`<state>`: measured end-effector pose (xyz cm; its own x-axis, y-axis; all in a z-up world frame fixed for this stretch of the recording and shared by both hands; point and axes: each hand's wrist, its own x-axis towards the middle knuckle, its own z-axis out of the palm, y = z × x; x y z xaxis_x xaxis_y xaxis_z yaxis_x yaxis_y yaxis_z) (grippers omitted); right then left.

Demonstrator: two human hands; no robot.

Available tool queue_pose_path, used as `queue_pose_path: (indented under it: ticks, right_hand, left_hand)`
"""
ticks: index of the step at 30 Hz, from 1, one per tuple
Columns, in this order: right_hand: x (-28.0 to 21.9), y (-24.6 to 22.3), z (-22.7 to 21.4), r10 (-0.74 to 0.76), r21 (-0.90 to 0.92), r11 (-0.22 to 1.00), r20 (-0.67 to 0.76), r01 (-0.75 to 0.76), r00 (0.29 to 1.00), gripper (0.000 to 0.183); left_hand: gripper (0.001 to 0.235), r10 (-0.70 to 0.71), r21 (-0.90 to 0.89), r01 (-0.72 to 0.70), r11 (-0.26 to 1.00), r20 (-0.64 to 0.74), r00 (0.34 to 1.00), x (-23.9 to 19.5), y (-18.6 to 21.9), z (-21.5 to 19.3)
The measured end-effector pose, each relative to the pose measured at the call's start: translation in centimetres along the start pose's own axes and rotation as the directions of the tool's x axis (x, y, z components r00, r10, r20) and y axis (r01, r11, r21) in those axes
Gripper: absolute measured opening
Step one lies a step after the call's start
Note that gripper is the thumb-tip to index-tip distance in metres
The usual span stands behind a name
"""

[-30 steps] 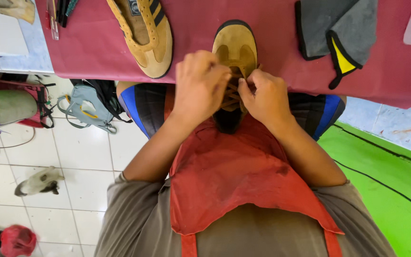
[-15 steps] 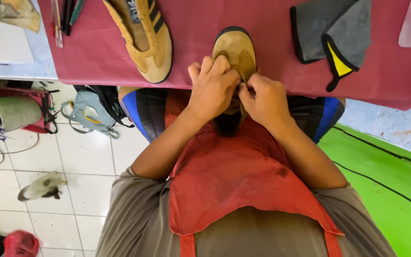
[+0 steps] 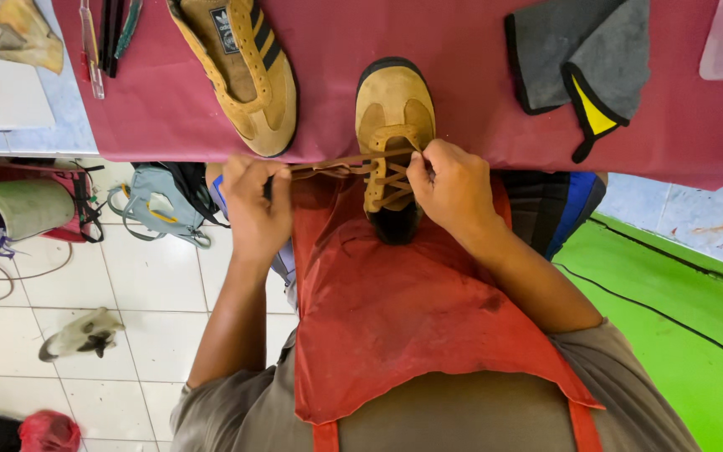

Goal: The person wipes the sole of a tan sneaker with a dark cloth, then proceeds to untie the laces and pull them out of the eyelets one by one. The person continues to remove the laces from the shoe while sitting at a table.

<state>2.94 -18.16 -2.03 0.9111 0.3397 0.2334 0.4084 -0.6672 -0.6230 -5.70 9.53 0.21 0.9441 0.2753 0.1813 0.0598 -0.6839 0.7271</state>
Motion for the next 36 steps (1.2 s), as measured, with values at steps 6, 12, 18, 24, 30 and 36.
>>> queue_pose_path:
  ticks: [6, 12, 18, 24, 30, 36]
  right_hand:
    - [-0.4, 0.2, 0.4, -0.03, -0.079, 0.997, -0.029, 0.028, 0.999, 0.026]
    - [-0.2, 0.9, 0.2, -0.072, -0.125, 0.99, -0.058, 0.064, 0.996, 0.028]
    - [-0.3, 2.5, -1.1, -0.031, -0.012, 0.999, -0.041, 0.031, 0.999, 0.027]
    - [1.8, 2.1, -2.5, -0.021, -0.069, 0.997, -0.03, 0.019, 0.999, 0.026]
    - [2.5, 3.0, -2.2, 0.084, -0.146, 0.987, 0.071, -0.073, 0.994, 0.027]
    - [2.5, 2.0, -2.0, 0.056, -0.053, 0.997, 0.042, -0.054, 0.998, 0.009]
  left_hand:
    - [0.01, -0.101, -0.007, 0.101, 0.995, -0.144, 0.984, -1.4, -1.2, -2.7]
    - [0.01, -0.163, 0.06, 0.194, 0.979, -0.333, 0.929, -3.0, -5.4, -4.8]
    - [0.009, -0.157, 0.061, 0.191, 0.98, -0.36, 0.92, -4.3, -7.4, -8.4]
    - [0.012, -0.046, -0.327, -0.061, 0.943, -0.309, 0.95, 0.2, -0.4, -5.4]
    - [0.021, 0.305, -0.248, -0.416, 0.875, -0.384, 0.871, 10.8, 10.7, -6.2]
    - [0.025, 0.2, -0.08, -0.202, 0.976, -0.032, 0.979, 12.3, 10.6, 1.5]
